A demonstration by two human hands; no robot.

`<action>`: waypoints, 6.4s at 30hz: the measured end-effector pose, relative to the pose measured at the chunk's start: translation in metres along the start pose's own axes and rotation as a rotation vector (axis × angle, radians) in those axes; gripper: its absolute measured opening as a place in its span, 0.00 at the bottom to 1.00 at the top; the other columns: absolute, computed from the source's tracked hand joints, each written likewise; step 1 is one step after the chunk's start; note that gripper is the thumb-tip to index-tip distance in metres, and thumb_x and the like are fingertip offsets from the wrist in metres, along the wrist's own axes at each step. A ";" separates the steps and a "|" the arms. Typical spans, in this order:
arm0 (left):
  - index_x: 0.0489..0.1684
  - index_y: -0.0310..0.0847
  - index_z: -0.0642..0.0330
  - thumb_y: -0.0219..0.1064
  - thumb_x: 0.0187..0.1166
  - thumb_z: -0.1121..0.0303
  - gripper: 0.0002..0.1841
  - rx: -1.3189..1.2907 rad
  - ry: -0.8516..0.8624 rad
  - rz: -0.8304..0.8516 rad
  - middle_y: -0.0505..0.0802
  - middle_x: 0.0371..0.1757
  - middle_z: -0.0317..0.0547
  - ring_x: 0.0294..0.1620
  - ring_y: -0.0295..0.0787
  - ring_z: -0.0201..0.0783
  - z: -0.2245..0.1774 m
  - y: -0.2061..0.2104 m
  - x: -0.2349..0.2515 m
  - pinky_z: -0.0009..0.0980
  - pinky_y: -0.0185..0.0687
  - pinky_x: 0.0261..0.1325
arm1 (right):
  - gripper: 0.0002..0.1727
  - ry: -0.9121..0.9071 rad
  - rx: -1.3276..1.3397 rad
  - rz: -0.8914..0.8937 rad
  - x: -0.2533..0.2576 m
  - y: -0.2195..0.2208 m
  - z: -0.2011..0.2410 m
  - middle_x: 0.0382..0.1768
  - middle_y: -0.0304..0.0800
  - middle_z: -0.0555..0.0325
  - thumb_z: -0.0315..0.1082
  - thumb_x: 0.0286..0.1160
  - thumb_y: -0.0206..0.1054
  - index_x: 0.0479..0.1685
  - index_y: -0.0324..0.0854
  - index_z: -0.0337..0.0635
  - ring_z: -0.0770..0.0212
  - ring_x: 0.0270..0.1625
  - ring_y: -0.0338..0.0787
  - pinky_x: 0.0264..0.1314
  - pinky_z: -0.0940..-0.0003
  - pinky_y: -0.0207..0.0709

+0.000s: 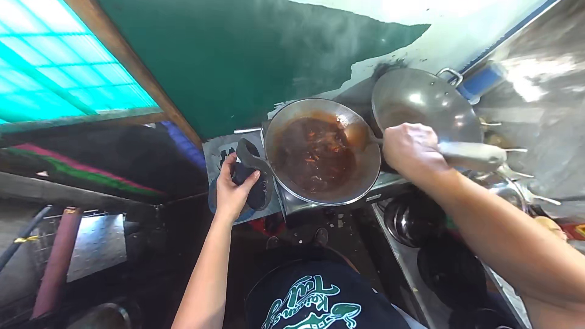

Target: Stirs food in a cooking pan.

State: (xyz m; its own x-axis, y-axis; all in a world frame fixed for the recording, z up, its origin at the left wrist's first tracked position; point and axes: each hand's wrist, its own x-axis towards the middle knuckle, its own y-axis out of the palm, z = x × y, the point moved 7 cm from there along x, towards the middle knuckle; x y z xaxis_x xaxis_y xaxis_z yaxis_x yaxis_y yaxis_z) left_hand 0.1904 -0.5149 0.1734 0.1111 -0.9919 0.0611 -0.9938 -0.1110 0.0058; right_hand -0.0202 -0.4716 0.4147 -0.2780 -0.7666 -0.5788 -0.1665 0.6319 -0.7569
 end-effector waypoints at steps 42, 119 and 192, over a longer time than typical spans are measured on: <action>0.81 0.65 0.58 0.78 0.69 0.75 0.37 -0.024 -0.042 0.047 0.84 0.69 0.46 0.66 0.85 0.33 0.001 0.001 0.004 0.33 0.83 0.69 | 0.16 0.014 0.219 -0.325 0.136 0.100 -0.118 0.42 0.92 0.31 0.40 0.86 0.62 0.46 0.93 0.39 0.25 0.53 0.90 0.48 0.24 0.78; 0.83 0.64 0.61 0.78 0.70 0.75 0.38 0.014 -0.043 0.041 0.84 0.70 0.48 0.66 0.85 0.32 -0.004 -0.001 0.001 0.32 0.83 0.68 | 0.14 -0.023 0.265 -0.329 0.138 0.094 -0.109 0.44 0.92 0.31 0.37 0.85 0.64 0.45 0.92 0.36 0.26 0.54 0.90 0.51 0.24 0.77; 0.72 0.72 0.64 0.85 0.60 0.74 0.36 0.194 0.170 0.025 0.88 0.61 0.46 0.61 0.86 0.28 -0.011 0.011 -0.006 0.28 0.83 0.67 | 0.12 -0.050 0.257 -0.213 0.166 0.111 -0.108 0.38 0.91 0.34 0.36 0.80 0.69 0.35 0.91 0.37 0.29 0.49 0.91 0.46 0.26 0.78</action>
State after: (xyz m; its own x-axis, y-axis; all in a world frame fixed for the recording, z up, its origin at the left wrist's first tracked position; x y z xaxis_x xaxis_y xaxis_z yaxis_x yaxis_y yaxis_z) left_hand 0.1786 -0.5099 0.1842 0.0690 -0.9718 0.2255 -0.9756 -0.1129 -0.1881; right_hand -0.1868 -0.5162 0.2672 -0.2146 -0.8869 -0.4091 0.0303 0.4126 -0.9104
